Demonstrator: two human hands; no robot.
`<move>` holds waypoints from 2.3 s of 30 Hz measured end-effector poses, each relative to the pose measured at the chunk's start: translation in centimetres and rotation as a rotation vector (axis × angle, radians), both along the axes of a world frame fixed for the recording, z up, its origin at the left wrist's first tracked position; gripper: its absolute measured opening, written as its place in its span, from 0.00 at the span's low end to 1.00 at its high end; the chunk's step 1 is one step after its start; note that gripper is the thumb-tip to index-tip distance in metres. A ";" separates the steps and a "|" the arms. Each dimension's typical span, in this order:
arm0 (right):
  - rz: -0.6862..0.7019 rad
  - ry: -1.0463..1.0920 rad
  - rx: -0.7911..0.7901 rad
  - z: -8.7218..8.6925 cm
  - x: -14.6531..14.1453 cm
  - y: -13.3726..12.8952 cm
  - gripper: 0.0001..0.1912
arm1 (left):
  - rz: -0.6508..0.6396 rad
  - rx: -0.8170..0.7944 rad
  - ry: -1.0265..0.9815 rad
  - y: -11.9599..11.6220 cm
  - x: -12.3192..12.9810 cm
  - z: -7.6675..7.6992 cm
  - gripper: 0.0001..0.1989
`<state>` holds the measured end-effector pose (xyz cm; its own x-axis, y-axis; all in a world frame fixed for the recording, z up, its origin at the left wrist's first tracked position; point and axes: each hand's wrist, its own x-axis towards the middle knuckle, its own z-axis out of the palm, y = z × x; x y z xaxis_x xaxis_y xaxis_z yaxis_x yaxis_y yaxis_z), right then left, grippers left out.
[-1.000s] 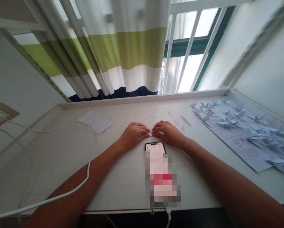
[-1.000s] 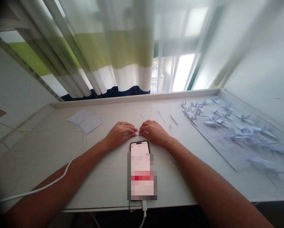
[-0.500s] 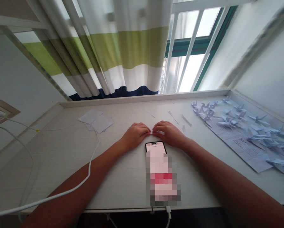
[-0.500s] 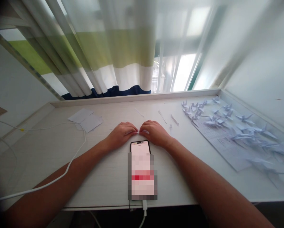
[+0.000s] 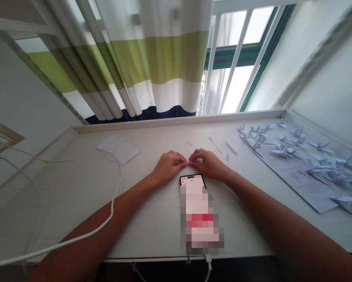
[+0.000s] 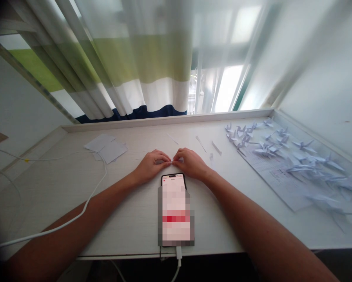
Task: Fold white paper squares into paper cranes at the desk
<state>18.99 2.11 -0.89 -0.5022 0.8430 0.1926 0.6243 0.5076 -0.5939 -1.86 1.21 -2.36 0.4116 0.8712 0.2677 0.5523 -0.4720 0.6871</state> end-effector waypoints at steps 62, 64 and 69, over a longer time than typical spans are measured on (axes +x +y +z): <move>0.050 -0.070 0.097 -0.2 1.8 -0.1 0.11 | -0.183 0.541 0.562 -0.2 -1.4 0.8 0.13; 0.085 -0.017 0.082 -0.3 2.2 0.2 0.12 | -0.187 0.516 0.523 0.0 -1.4 0.6 0.13; 0.164 0.013 0.066 -0.3 2.0 0.2 0.18 | -0.152 0.465 0.466 0.4 -1.2 0.3 0.14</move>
